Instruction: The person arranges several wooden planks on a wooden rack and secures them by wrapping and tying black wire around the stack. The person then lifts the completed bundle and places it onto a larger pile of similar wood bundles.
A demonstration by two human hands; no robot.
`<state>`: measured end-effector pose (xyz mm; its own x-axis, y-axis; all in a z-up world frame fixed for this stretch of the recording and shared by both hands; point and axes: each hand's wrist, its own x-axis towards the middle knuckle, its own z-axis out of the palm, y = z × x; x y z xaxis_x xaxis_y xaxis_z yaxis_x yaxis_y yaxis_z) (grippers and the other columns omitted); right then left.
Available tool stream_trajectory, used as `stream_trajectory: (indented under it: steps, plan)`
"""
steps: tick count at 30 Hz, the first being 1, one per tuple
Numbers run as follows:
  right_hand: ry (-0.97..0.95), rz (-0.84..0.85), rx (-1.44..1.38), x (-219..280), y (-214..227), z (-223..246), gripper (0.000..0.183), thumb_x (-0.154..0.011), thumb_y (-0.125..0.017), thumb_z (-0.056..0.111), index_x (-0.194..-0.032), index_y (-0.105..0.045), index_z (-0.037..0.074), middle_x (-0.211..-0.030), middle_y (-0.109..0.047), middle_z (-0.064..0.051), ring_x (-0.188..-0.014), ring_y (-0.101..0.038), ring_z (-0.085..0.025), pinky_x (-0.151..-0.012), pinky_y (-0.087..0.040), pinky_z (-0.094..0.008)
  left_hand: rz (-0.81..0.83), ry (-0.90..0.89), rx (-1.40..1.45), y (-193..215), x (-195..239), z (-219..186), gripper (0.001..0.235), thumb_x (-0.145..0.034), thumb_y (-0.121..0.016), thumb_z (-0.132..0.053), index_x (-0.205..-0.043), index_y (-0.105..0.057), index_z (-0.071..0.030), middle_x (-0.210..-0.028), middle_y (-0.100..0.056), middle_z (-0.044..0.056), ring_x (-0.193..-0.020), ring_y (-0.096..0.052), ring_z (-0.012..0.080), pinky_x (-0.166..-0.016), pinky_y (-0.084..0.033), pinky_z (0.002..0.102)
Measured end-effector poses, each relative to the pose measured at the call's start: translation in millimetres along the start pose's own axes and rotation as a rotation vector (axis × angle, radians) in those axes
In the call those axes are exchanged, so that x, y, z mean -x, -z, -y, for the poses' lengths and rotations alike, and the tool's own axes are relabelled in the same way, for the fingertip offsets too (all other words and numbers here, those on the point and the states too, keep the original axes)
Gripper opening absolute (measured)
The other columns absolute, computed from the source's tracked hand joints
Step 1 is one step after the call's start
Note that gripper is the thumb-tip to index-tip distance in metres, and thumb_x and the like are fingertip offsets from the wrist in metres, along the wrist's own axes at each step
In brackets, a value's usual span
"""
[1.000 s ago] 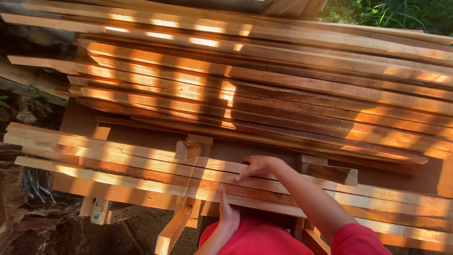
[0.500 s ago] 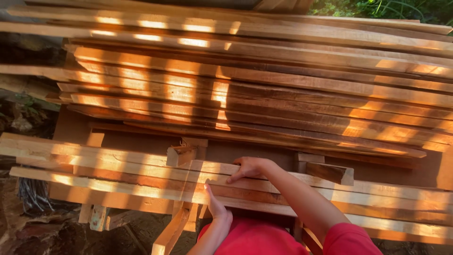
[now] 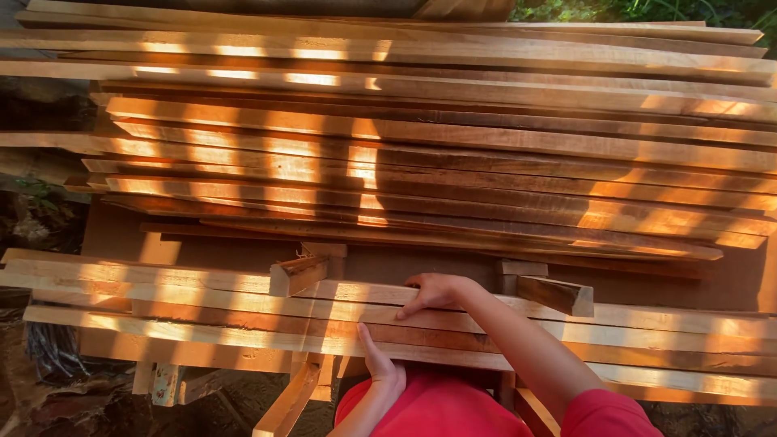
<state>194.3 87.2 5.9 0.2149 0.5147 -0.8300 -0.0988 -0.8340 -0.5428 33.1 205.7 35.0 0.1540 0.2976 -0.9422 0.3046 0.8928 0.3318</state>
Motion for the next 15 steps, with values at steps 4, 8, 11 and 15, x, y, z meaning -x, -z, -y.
stream_trajectory:
  steps: [4,8,11,15]
  plan:
    - [-0.011,0.01,-0.071,2.9,4.3,4.0,0.097,-0.061,-0.082,0.056,-0.14,-0.059,0.005,-0.13,-0.07,-0.011,-0.11,-0.07,-0.025,-0.097,-0.056,-0.035,0.002,0.019,0.003,-7.4,9.5,-5.1,0.084,-0.089,-0.043,-0.065,-0.155,-0.043,-0.013,-0.153,-0.053,0.01,-0.132,-0.053,0.0265,-0.107,-0.041,0.038]
    - [-0.012,0.015,0.009,7.8,-3.7,-4.1,0.11,-0.057,-0.079,0.065,-0.145,-0.054,0.005,-0.139,-0.066,-0.012,-0.119,-0.067,-0.028,-0.103,-0.054,-0.038,0.049,0.02,0.016,2.7,12.3,4.0,0.082,-0.09,-0.042,-0.063,-0.154,-0.042,-0.013,-0.152,-0.052,0.011,-0.132,-0.051,0.027,-0.109,-0.038,0.041]
    - [-0.023,-0.018,-0.016,9.8,4.3,-4.4,0.106,-0.057,-0.081,0.061,-0.143,-0.056,0.005,-0.135,-0.068,-0.012,-0.114,-0.069,-0.027,-0.1,-0.056,-0.037,0.081,0.009,0.031,-3.7,4.7,7.1,0.082,-0.09,-0.042,-0.063,-0.153,-0.044,-0.009,-0.15,-0.054,0.012,-0.131,-0.052,0.0267,-0.109,-0.039,0.039]
    - [0.007,-0.046,0.007,11.1,0.4,-6.4,0.102,-0.058,-0.081,0.061,-0.14,-0.059,0.005,-0.135,-0.068,-0.012,-0.116,-0.068,-0.028,-0.102,-0.055,-0.038,0.088,-0.018,-0.004,2.7,1.5,10.3,0.081,-0.092,-0.041,-0.062,-0.154,-0.044,-0.009,-0.149,-0.056,0.012,-0.128,-0.055,0.0252,-0.106,-0.041,0.037]
